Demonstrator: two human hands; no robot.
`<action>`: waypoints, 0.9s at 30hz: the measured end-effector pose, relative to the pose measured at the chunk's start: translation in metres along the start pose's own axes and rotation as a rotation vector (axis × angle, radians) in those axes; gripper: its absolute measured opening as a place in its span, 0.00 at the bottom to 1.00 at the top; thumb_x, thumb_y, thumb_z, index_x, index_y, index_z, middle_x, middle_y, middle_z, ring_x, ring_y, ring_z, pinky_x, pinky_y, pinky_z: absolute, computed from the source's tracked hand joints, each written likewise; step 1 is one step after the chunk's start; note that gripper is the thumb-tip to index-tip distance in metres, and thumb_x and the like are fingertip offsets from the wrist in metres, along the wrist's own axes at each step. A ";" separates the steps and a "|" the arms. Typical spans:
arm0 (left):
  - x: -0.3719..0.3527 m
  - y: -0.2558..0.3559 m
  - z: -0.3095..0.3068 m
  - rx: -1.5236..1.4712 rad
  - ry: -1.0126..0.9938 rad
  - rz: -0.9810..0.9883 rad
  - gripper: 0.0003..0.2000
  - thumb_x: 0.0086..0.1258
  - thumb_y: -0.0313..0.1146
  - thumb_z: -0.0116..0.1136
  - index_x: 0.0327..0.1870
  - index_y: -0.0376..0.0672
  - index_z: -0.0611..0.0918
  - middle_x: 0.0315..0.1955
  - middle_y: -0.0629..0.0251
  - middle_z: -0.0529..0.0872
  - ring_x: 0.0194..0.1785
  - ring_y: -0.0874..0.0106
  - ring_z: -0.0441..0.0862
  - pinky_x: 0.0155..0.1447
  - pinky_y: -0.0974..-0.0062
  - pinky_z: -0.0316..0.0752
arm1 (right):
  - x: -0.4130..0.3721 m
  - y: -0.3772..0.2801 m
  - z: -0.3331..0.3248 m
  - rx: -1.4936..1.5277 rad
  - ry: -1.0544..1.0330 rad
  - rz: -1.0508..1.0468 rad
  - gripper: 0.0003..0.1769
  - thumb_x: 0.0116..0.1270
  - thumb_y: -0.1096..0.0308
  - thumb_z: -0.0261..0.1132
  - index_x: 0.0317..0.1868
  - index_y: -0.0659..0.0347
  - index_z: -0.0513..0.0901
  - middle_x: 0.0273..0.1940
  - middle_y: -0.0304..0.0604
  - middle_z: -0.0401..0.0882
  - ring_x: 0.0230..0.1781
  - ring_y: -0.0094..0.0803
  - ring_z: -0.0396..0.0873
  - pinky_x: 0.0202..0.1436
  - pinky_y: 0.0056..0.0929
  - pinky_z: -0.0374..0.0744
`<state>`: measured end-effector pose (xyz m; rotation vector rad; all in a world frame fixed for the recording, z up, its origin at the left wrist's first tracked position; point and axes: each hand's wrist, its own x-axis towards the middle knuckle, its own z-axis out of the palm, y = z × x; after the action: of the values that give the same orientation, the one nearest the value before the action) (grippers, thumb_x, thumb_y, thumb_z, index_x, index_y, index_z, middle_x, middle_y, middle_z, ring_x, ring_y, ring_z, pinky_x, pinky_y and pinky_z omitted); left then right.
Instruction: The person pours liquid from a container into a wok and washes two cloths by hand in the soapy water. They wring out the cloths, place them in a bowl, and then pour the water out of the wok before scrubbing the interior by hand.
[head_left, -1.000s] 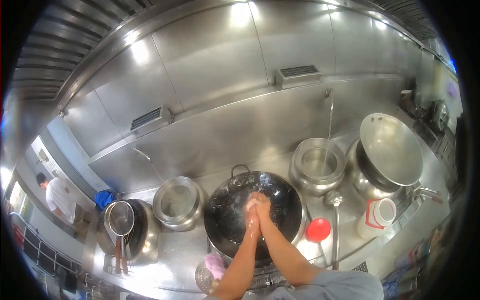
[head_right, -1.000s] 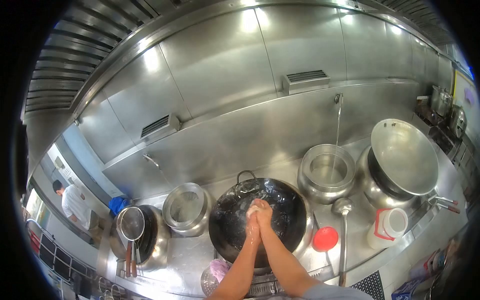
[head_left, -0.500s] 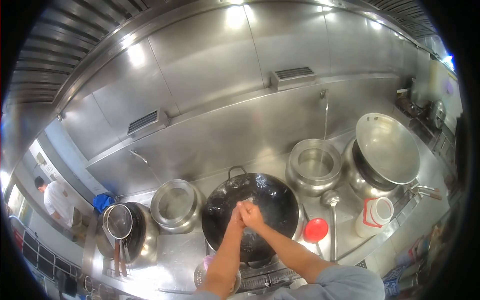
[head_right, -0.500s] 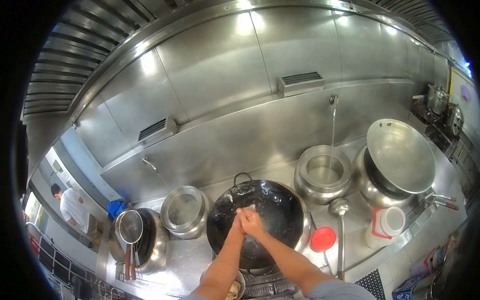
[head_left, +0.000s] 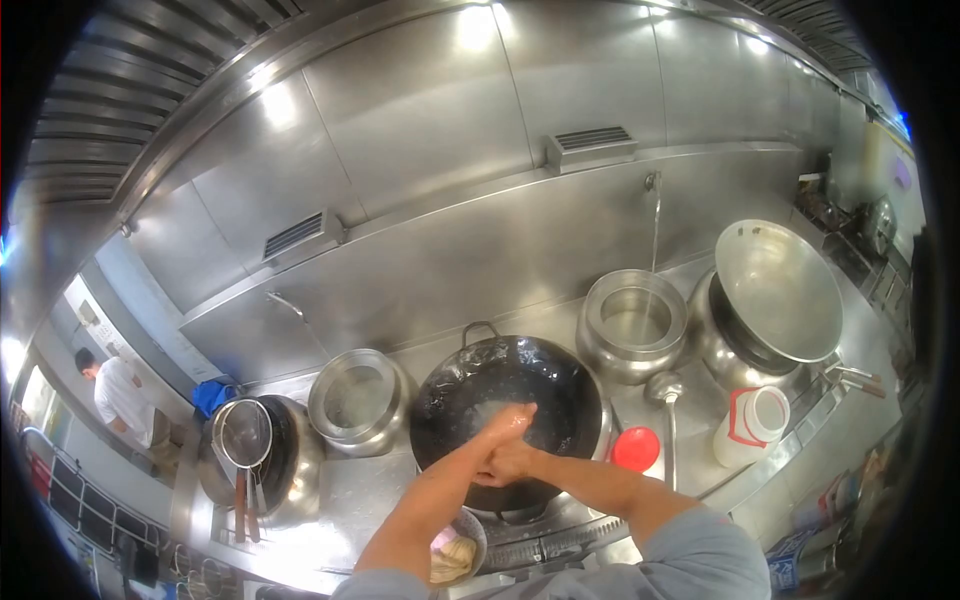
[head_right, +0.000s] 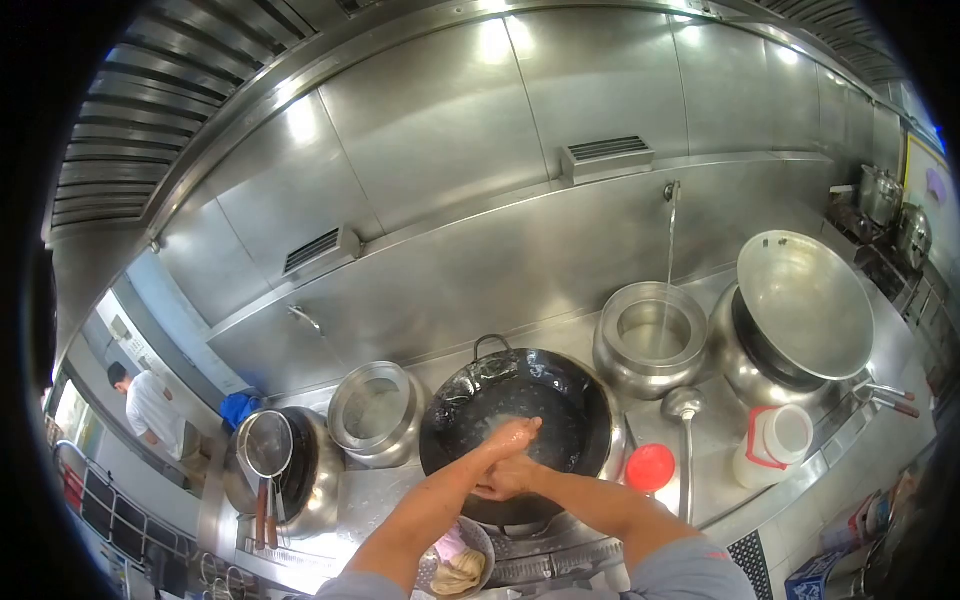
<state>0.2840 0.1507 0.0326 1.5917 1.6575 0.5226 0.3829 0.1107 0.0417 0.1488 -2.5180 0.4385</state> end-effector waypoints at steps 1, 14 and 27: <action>-0.003 0.004 0.003 0.074 0.034 -0.015 0.25 0.75 0.50 0.41 0.36 0.35 0.83 0.28 0.51 0.82 0.36 0.58 0.79 0.43 0.63 0.72 | 0.001 -0.001 0.001 0.002 -0.077 0.026 0.17 0.65 0.55 0.59 0.43 0.59 0.83 0.40 0.50 0.82 0.40 0.46 0.81 0.47 0.41 0.77; 0.021 0.014 0.024 -0.139 0.098 0.233 0.24 0.71 0.47 0.50 0.62 0.40 0.72 0.52 0.43 0.79 0.55 0.52 0.78 0.60 0.59 0.72 | -0.055 -0.036 -0.104 -0.149 -0.438 0.998 0.16 0.60 0.54 0.60 0.39 0.57 0.81 0.38 0.51 0.83 0.42 0.49 0.81 0.48 0.44 0.76; -0.008 -0.104 0.058 0.285 0.336 -0.098 0.22 0.63 0.31 0.53 0.61 0.53 0.74 0.58 0.54 0.76 0.58 0.52 0.74 0.59 0.58 0.72 | -0.372 -0.036 -0.081 -0.416 0.152 1.806 0.24 0.57 0.67 0.62 0.56 0.64 0.75 0.51 0.65 0.76 0.55 0.57 0.74 0.56 0.42 0.75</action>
<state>0.2593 0.1168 -0.0794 1.6806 2.1294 0.5440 0.7411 0.1082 -0.0923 -2.2334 -1.8088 0.4565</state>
